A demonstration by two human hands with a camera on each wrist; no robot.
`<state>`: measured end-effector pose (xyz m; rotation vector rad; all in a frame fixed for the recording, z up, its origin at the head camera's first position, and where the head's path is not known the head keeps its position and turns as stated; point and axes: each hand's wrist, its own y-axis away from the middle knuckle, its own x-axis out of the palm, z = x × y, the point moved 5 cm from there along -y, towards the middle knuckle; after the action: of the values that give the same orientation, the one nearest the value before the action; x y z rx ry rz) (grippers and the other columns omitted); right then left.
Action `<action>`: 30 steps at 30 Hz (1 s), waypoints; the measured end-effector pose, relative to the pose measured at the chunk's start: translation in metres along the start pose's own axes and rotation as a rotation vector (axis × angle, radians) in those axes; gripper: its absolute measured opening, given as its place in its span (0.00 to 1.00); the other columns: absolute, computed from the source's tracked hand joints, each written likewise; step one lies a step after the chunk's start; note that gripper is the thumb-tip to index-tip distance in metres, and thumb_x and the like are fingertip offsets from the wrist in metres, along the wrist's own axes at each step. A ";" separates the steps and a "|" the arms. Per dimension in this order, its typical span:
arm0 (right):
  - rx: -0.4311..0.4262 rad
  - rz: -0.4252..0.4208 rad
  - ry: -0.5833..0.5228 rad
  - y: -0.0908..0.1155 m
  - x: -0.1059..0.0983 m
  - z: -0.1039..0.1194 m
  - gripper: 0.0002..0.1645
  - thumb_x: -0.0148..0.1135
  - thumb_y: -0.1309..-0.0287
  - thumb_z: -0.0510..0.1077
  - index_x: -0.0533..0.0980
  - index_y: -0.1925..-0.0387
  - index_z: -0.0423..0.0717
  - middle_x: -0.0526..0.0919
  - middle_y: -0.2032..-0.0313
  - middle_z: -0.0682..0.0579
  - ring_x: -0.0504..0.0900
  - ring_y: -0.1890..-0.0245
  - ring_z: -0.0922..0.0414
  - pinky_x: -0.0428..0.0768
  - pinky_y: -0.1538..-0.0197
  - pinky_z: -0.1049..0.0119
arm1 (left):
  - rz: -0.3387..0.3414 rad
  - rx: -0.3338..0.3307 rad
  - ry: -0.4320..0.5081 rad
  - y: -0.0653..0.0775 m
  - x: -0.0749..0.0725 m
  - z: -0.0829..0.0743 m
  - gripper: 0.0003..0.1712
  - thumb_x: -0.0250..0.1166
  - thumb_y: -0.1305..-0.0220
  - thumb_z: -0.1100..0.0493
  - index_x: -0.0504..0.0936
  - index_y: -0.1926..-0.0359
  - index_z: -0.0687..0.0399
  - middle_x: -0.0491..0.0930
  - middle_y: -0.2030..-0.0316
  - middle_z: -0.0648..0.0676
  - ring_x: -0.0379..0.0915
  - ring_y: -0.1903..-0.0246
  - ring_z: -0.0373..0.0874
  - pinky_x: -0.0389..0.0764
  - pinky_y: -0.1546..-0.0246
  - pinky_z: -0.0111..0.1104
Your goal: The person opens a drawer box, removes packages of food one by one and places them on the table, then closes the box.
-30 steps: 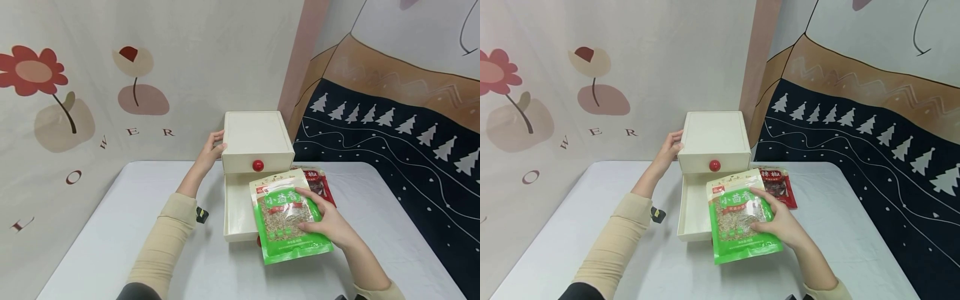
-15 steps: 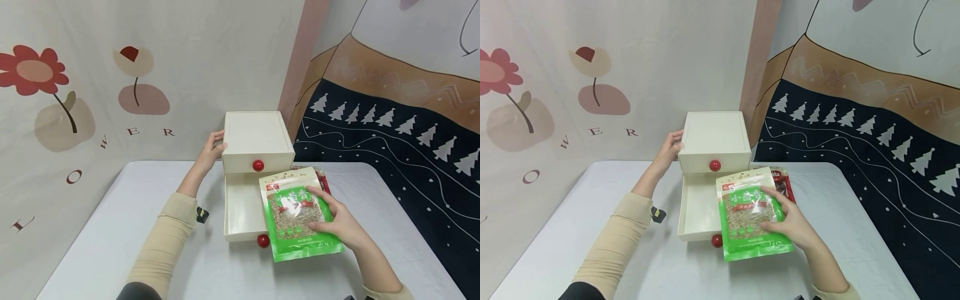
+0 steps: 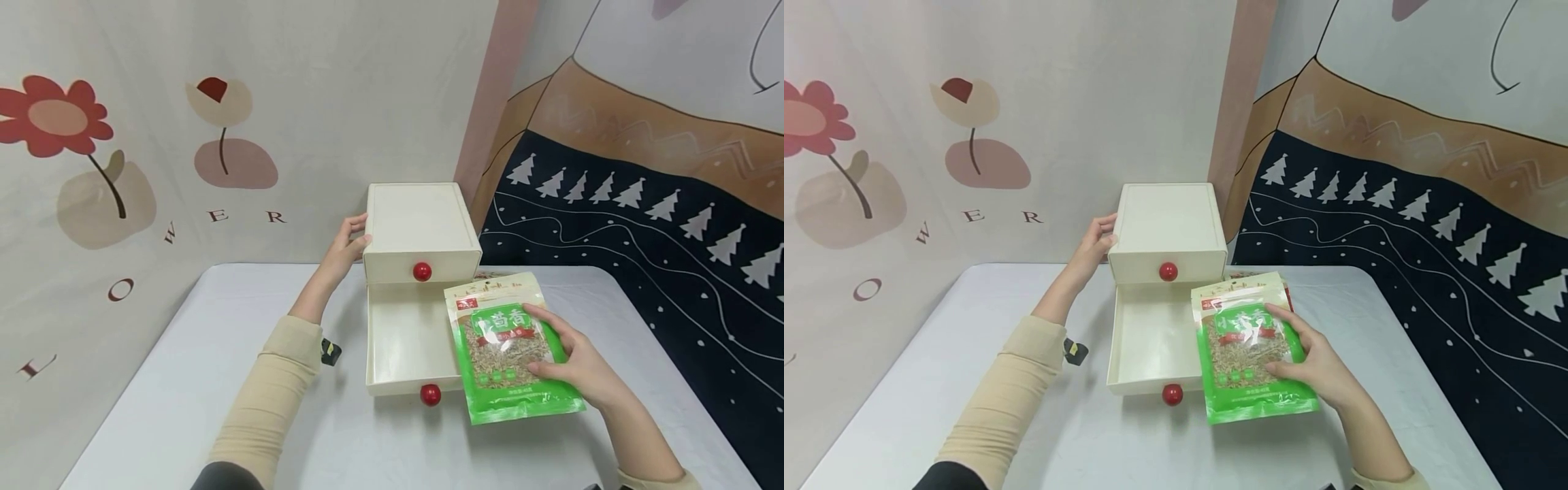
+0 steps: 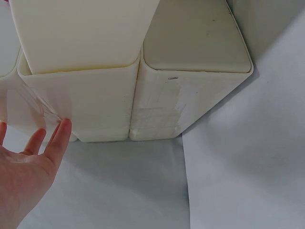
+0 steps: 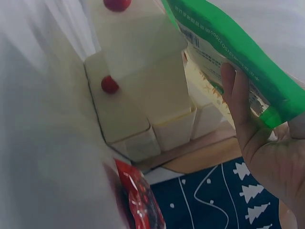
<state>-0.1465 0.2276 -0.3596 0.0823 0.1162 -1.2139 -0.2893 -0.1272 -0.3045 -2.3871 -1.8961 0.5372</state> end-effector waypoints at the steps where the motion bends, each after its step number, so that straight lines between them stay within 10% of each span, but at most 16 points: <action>1: 0.000 -0.003 0.008 0.001 -0.002 -0.001 0.52 0.65 0.57 0.30 0.52 0.33 0.58 0.64 0.48 0.31 0.79 0.67 0.40 0.77 0.69 0.48 | 0.000 0.001 0.000 0.000 0.000 0.000 0.33 0.50 0.40 0.52 0.54 0.35 0.54 0.56 0.40 0.61 0.64 0.48 0.57 0.68 0.51 0.49; 30: 0.082 -0.046 0.090 0.006 -0.059 -0.012 0.52 0.63 0.54 0.31 0.49 0.32 0.61 0.62 0.48 0.36 0.79 0.71 0.40 0.77 0.71 0.48 | 0.009 0.004 -0.010 0.000 0.000 0.000 0.34 0.50 0.41 0.51 0.53 0.35 0.54 0.56 0.40 0.61 0.64 0.48 0.57 0.69 0.52 0.49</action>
<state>-0.1613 0.2859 -0.3640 0.2064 0.1476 -1.2607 -0.2891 -0.1268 -0.3044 -2.3970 -1.8874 0.5543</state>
